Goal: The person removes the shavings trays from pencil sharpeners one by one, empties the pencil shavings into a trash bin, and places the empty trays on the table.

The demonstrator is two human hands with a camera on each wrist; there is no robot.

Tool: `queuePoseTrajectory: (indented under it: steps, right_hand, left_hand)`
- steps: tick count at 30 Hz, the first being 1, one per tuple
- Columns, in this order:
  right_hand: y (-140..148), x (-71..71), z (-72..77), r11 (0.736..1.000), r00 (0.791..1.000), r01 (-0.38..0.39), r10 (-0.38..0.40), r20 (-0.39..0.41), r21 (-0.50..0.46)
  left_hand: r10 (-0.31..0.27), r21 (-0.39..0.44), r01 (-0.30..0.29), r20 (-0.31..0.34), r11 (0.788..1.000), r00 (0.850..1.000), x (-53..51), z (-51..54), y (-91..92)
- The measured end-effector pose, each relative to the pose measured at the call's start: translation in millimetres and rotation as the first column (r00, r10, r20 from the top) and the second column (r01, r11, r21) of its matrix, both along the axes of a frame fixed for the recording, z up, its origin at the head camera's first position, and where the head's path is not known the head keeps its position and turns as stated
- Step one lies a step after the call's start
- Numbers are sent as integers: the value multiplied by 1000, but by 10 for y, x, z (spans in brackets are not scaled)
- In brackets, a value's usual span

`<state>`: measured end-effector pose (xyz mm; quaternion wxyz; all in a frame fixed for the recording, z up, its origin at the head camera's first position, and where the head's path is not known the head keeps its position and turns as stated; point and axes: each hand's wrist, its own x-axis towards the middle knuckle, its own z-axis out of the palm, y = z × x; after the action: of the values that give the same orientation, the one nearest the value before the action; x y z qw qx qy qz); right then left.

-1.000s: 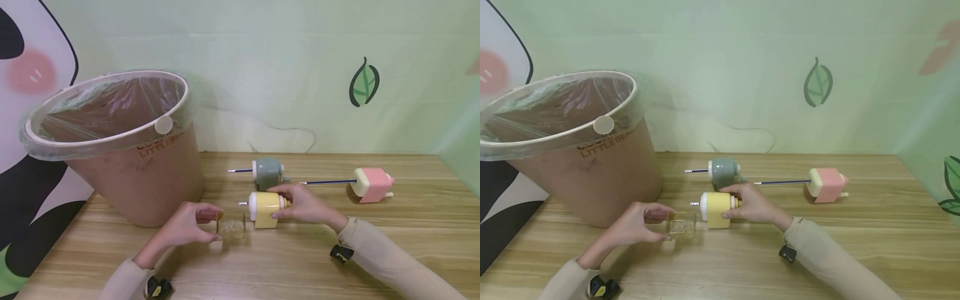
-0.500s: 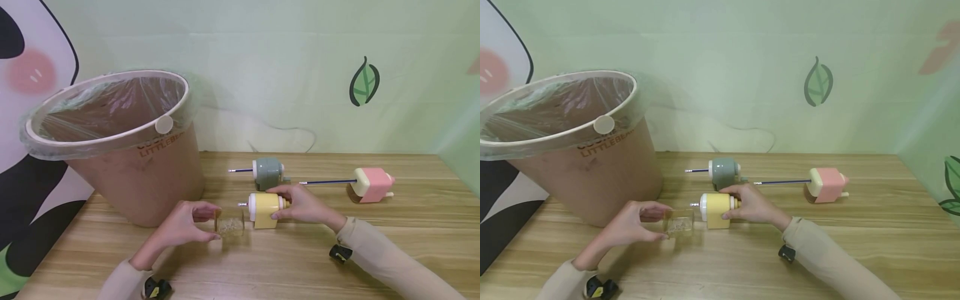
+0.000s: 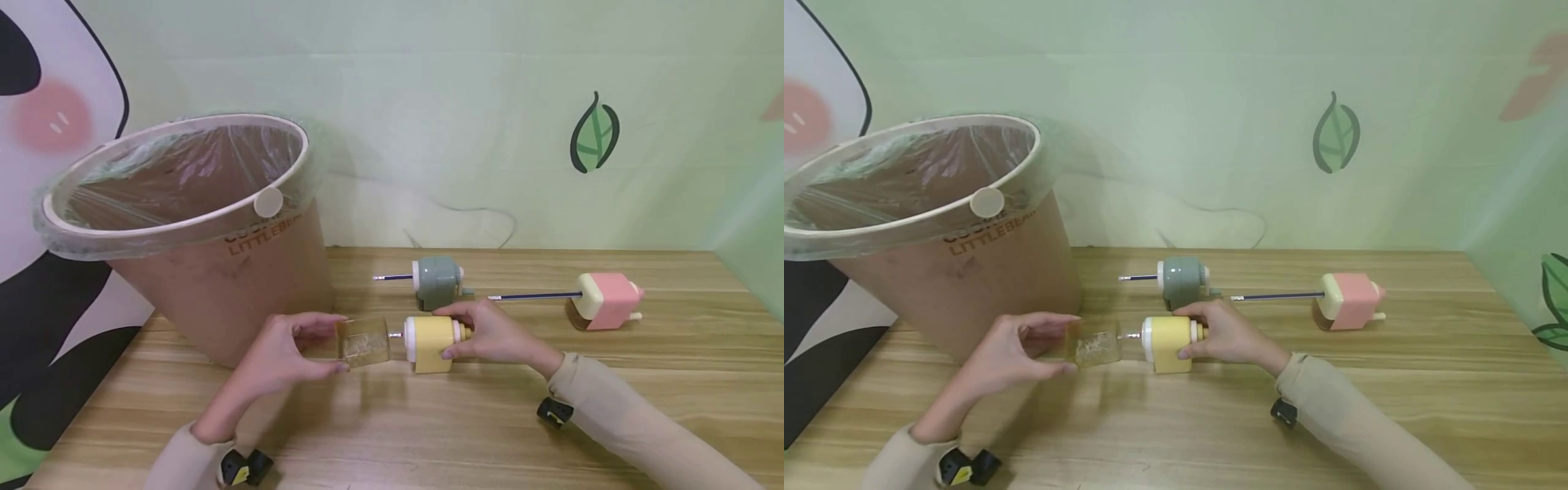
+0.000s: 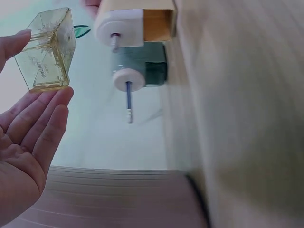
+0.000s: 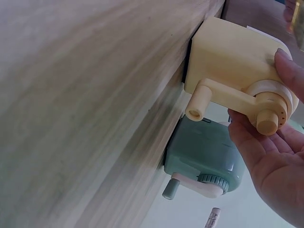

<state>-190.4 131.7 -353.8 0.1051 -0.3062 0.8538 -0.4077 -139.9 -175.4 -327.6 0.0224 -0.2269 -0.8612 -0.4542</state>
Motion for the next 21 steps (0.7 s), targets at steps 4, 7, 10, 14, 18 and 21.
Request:
queuePoseTrajectory:
  steps: [4, 7, 10, 14, 18, 21]
  right_hand:
    - [3, 4, -2, 1000, 1000, -7, 7, 0, -6]
    - [4, 4, -6, 1000, 1000, -8, 8, -1, -10]
    - [1, 2, -11, 1000, 1000, -6, 6, -4, -7]
    - [-7, 7, -8, 1000, 1000, 0, 0, -7, -3]
    - [-10, 14, -2, 1000, 1000, 5, -5, -13, 5]
    - [-8, 15, -2, 1000, 1000, 8, -8, -19, 10]
  left_hand:
    - [12, 43, -12, -15, 999, 1000, 38, 123, 1]
    - [28, 49, -27, -35, 998, 999, 67, 220, 5]
    - [52, 46, -49, -64, 998, 997, 91, 316, 11]
    - [88, 45, -83, -124, 996, 988, 125, 447, 19]
    - [130, 46, -123, -186, 991, 974, 176, 592, 20]
    - [151, 78, -137, -211, 988, 966, 218, 715, 18]
